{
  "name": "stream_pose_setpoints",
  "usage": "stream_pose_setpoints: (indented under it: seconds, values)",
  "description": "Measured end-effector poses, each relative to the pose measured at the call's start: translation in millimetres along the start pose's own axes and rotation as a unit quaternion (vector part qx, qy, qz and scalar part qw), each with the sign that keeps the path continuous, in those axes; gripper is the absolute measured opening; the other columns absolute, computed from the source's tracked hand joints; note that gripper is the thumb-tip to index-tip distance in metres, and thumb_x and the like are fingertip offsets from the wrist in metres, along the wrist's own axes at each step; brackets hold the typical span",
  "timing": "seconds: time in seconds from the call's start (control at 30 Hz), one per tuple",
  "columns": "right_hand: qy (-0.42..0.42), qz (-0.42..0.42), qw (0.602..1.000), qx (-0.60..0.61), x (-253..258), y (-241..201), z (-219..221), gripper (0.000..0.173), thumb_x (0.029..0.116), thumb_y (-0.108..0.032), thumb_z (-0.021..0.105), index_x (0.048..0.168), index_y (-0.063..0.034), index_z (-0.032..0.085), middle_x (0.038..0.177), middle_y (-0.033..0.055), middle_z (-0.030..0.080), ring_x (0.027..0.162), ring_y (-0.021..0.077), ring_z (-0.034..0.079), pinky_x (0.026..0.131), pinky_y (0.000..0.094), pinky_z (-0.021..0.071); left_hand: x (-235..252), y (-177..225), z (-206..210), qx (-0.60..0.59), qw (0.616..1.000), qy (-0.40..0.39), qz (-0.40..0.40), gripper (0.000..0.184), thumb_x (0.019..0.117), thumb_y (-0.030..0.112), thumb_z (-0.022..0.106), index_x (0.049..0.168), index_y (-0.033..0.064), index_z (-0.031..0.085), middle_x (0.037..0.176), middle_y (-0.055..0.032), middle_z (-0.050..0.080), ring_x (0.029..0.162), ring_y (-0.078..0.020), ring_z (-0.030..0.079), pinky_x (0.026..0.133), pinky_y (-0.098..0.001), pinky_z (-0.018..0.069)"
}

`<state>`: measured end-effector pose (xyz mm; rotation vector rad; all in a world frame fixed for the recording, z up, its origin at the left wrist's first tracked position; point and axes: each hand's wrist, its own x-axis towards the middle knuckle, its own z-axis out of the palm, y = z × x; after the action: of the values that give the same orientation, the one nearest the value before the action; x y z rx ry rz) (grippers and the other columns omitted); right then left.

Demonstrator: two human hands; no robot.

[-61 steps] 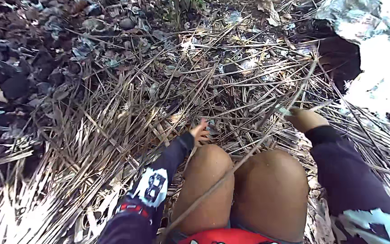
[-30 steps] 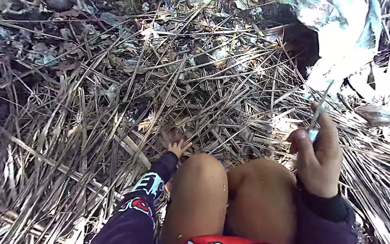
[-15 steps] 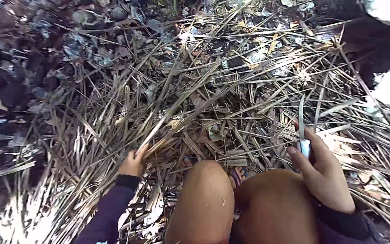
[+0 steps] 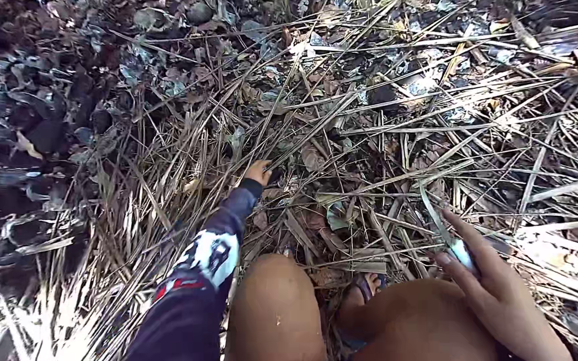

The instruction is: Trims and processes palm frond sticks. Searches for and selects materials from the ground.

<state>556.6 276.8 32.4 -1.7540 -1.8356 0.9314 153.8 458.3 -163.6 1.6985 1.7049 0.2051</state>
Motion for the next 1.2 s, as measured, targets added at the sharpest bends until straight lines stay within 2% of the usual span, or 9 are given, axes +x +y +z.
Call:
stream_pose_setpoints:
  seconds: [0.1, 0.17, 0.23, 0.33, 0.5, 0.63, 0.8, 1.07, 1.2]
  values:
    - [-0.015, 0.019, 1.000, -0.015, 15, 7, 0, 0.058, 0.1027, -0.035, 0.050, 0.151, -0.0025, 0.045, 0.102, 0.0110, 0.069, 0.069, 0.0092, 0.058, 0.063, 0.0295, 0.0519, 61, -26, 46, 0.139, 0.985, -0.097, 0.043, 0.059, 0.0988, 0.005, 0.064, 0.155, 0.0087, 0.045, 0.164, -0.0221, 0.032, 0.151, -0.0472, 0.029, 0.119, -0.0668, 0.0241]
    - [-0.031, 0.028, 0.999, -0.026, 24, 11, 0, 0.056, 0.1025, -0.034, 0.051, 0.148, -0.0026, 0.049, 0.104, 0.0117, 0.070, 0.070, 0.0104, 0.059, 0.064, 0.0312, 0.0528, 74, -36, 54, 0.197, 0.973, -0.120, -0.025, 0.066, 0.0995, 0.010, 0.064, 0.159, 0.0227, 0.039, 0.167, -0.0195, 0.027, 0.147, -0.0537, 0.030, 0.112, -0.0761, 0.0259]
    - [-0.048, 0.045, 0.997, -0.034, 33, 15, -2, 0.056, 0.1024, -0.035, 0.050, 0.148, -0.0044, 0.049, 0.103, 0.0113, 0.070, 0.070, 0.0123, 0.060, 0.065, 0.0342, 0.0534, 81, -49, 48, 0.234, 0.957, -0.096, -0.140, 0.063, 0.0998, 0.008, 0.060, 0.159, 0.0228, 0.040, 0.159, -0.0279, 0.037, 0.137, -0.0599, 0.041, 0.107, -0.0799, 0.0276]
    - [-0.059, 0.059, 0.996, -0.036, 44, 20, -3, 0.054, 0.1019, -0.033, 0.051, 0.148, -0.0042, 0.050, 0.099, 0.0111, 0.070, 0.068, 0.0129, 0.061, 0.063, 0.0354, 0.0537, 94, -51, 21, 0.272, 0.923, -0.075, -0.263, 0.043, 0.1018, 0.021, 0.058, 0.145, 0.0155, 0.058, 0.141, -0.0279, 0.058, 0.135, -0.0522, 0.048, 0.114, -0.0770, 0.0192]
    - [-0.080, 0.041, 0.995, -0.043, 58, 21, 0, 0.054, 0.1028, -0.037, 0.051, 0.145, -0.0032, 0.053, 0.104, 0.0138, 0.072, 0.073, 0.0149, 0.064, 0.068, 0.0363, 0.0552, 132, -40, -26, 0.060, 0.979, 0.044, -0.188, 0.034, 0.1014, 0.000, 0.051, 0.133, -0.0077, 0.058, 0.143, -0.0343, 0.051, 0.137, -0.0509, 0.047, 0.114, -0.0646, 0.0339]
    - [-0.107, 0.031, 0.993, -0.045, 61, 23, 1, 0.053, 0.1024, -0.036, 0.051, 0.145, -0.0043, 0.054, 0.107, 0.0138, 0.071, 0.076, 0.0176, 0.065, 0.069, 0.0389, 0.0560, 168, -53, 1, -0.017, 0.975, 0.000, -0.220, 0.072, 0.1041, 0.013, 0.057, 0.162, 0.0008, 0.016, 0.156, -0.0317, 0.039, 0.147, -0.0465, 0.036, 0.121, -0.0589, 0.0264]
    - [-0.111, 0.046, 0.991, -0.053, 60, 25, 0, 0.054, 0.1025, -0.038, 0.049, 0.146, -0.0077, 0.053, 0.104, 0.0108, 0.072, 0.074, 0.0159, 0.065, 0.068, 0.0380, 0.0556, 186, -30, 21, 0.068, 0.974, 0.048, -0.211, 0.049, 0.1057, 0.039, 0.054, 0.144, 0.0084, 0.057, 0.143, -0.0252, 0.057, 0.142, -0.0475, 0.043, 0.116, -0.0727, 0.0192]
    - [-0.097, 0.016, 0.994, -0.039, 55, 24, 2, 0.054, 0.1026, -0.042, 0.048, 0.145, -0.0099, 0.055, 0.104, 0.0096, 0.072, 0.074, 0.0155, 0.064, 0.067, 0.0385, 0.0556, 169, 63, -62, -0.098, 0.991, 0.071, -0.059, 0.038, 0.1073, 0.017, 0.052, 0.138, -0.0047, 0.057, 0.137, -0.0313, 0.058, 0.134, -0.0444, 0.052, 0.115, -0.0610, 0.0324]
    - [-0.087, 0.007, 0.996, -0.032, 48, 27, -1, 0.055, 0.1034, -0.044, 0.047, 0.146, -0.0110, 0.055, 0.102, 0.0087, 0.071, 0.075, 0.0143, 0.064, 0.068, 0.0377, 0.0556, 133, 81, -103, -0.141, 0.965, 0.206, 0.079, 0.041, 0.1070, 0.013, 0.045, 0.138, -0.0129, 0.049, 0.122, -0.0285, 0.066, 0.115, -0.0343, 0.066, 0.106, -0.0477, 0.0480]
